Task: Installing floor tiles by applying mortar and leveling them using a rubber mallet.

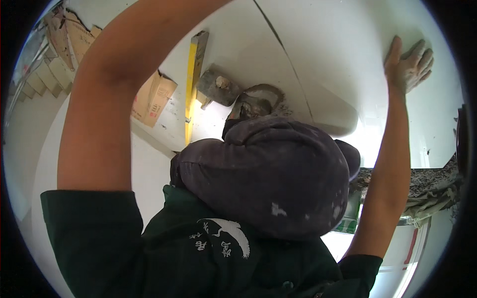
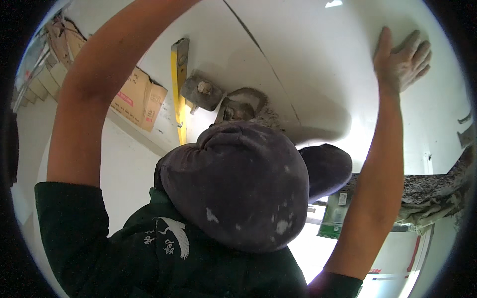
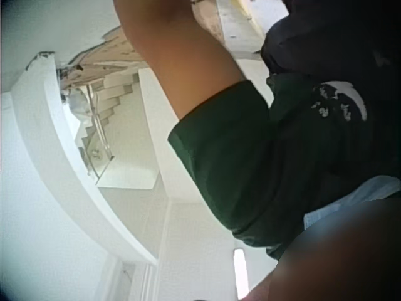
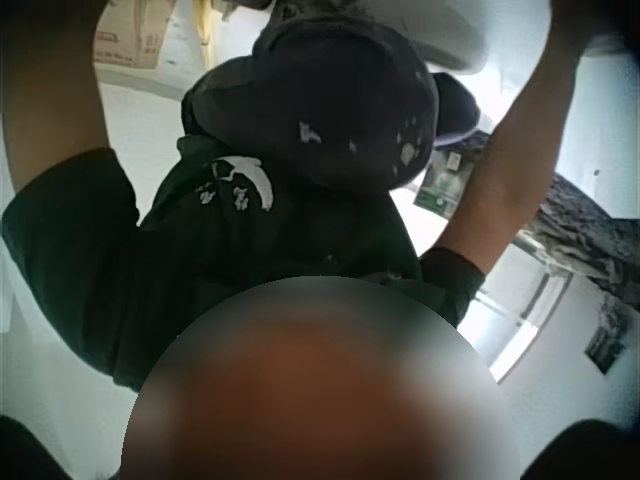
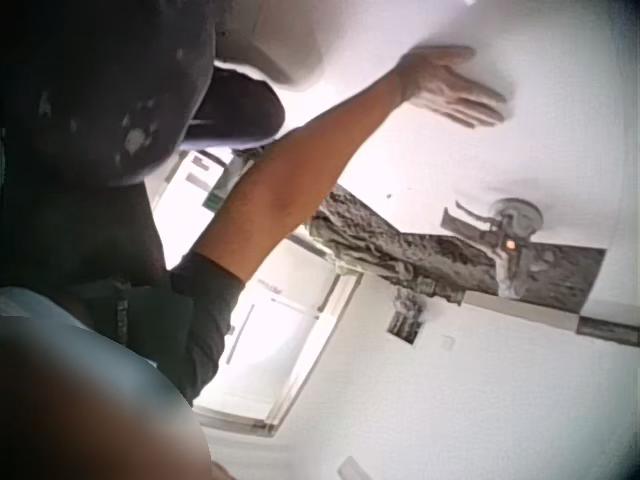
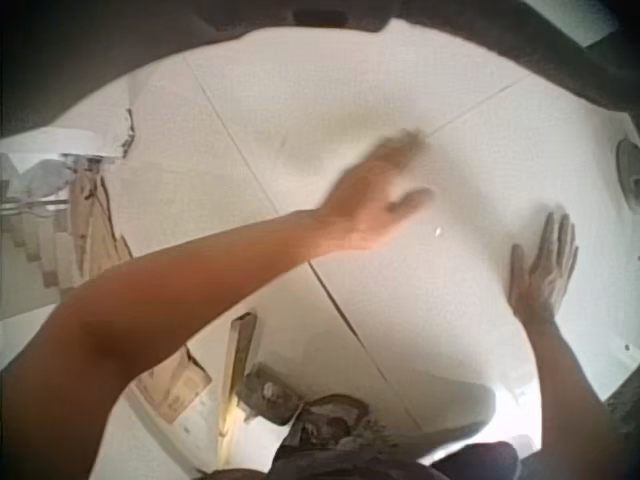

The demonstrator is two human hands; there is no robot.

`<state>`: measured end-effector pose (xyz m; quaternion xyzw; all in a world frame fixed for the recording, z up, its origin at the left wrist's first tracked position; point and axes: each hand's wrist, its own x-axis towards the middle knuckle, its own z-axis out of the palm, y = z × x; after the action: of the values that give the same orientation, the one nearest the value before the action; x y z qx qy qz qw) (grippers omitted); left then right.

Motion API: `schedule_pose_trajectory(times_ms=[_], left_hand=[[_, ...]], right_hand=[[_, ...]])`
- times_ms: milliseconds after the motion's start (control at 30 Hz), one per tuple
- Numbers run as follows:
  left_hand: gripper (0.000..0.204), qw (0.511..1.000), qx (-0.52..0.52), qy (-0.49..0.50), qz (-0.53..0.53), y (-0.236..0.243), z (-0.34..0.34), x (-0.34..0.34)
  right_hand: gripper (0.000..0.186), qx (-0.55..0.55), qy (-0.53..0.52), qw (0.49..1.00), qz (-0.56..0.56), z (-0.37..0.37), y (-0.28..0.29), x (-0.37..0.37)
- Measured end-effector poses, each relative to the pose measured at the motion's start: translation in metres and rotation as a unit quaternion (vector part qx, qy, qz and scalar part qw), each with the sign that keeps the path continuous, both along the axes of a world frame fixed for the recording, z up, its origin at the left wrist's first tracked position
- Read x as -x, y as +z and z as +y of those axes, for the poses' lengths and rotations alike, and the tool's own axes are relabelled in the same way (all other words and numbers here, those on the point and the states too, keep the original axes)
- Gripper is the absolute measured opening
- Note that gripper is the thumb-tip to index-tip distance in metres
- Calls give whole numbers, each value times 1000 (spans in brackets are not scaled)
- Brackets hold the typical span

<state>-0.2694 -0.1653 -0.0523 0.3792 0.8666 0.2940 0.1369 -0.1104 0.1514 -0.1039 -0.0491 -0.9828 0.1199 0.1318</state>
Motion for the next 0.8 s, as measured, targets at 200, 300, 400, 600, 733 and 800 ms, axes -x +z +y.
schedule_pose_trajectory(times_ms=[200,300,400,600,733,800], left_hand=[[80,969,171,-75,-161,76,-140,-141],[97,911,204,-281,-221,109,-185,-215],[99,905,255,-316,-130,88,-193,-251],[92,939,234,-143,-209,120,-149,-221],[90,989,126,-55,-57,152,-99,-158],[88,996,75,4,-52,146,-65,-128]], right_hand=[[91,-18,10,1000,21,12,2,0],[92,9,1,999,45,-1,-5,8],[91,-4,-24,1000,17,6,-5,5],[84,96,-92,989,-57,-43,8,-49],[62,452,-45,831,-321,-164,97,-138],[68,732,8,574,-367,-180,121,-158]])
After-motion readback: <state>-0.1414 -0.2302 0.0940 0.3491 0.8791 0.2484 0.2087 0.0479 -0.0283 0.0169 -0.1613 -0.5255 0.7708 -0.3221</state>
